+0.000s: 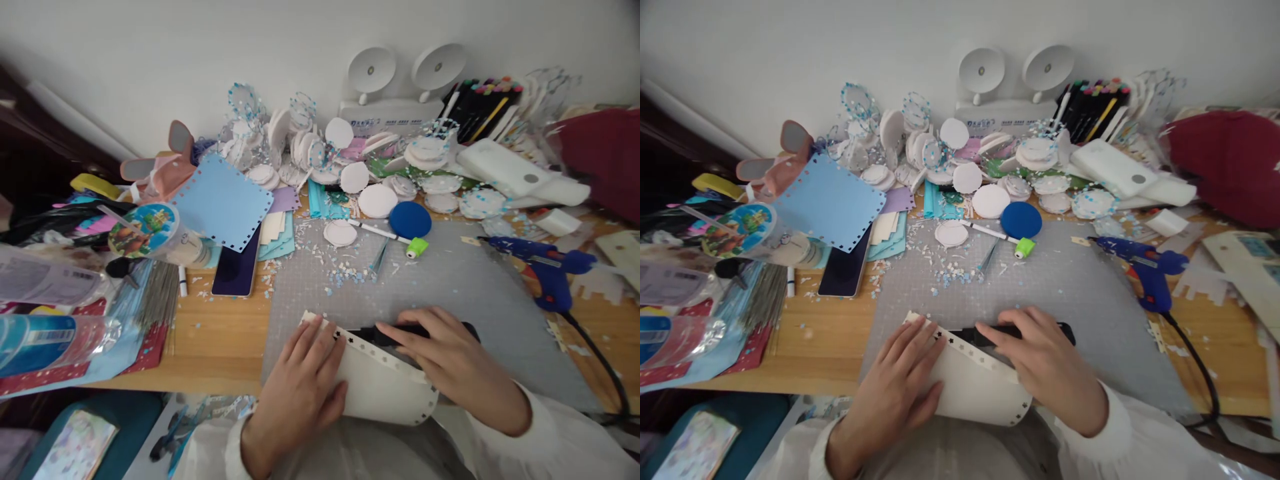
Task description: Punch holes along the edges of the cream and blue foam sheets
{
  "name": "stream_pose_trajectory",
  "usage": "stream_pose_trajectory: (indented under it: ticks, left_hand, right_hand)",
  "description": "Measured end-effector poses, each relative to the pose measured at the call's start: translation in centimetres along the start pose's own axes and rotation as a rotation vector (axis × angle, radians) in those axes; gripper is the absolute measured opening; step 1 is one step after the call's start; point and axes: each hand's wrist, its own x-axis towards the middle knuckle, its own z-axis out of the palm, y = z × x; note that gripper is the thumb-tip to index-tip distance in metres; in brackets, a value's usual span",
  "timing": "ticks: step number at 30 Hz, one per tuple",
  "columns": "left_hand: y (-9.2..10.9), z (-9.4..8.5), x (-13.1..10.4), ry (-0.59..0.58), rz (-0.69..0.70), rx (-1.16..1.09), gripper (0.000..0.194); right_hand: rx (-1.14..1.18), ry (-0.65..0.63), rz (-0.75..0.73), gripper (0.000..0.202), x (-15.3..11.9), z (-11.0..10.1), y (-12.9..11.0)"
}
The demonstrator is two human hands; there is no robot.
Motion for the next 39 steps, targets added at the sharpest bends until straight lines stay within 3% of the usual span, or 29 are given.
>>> stream_pose_trajectory:
  ticks: [7,13,29,39]
  left_hand:
    - [0.0,-0.3,-0.2,0.01,0.037,0.0,0.057]
    - [-0.4,-0.3,-0.3,0.01,-0.098,0.035,0.075]
    - [-0.5,-0.1,-0.4,0.001,-0.044,0.055,0.074]
    - [-0.4,0.4,-0.8,0.099,-0.034,0.059,0.067]
  right_hand:
    - [0.025,-0.025,-0.008,0.044,-0.6,-0.1,-0.5]
    - [0.047,-0.017,0.028,0.039,-1.9,-0.3,-0.1]
    - [-0.017,0.055,0.0,0.044,4.2,1.0,-3.1]
    - [-0.047,0.163,0.004,0.044,4.1,2.3,-3.4]
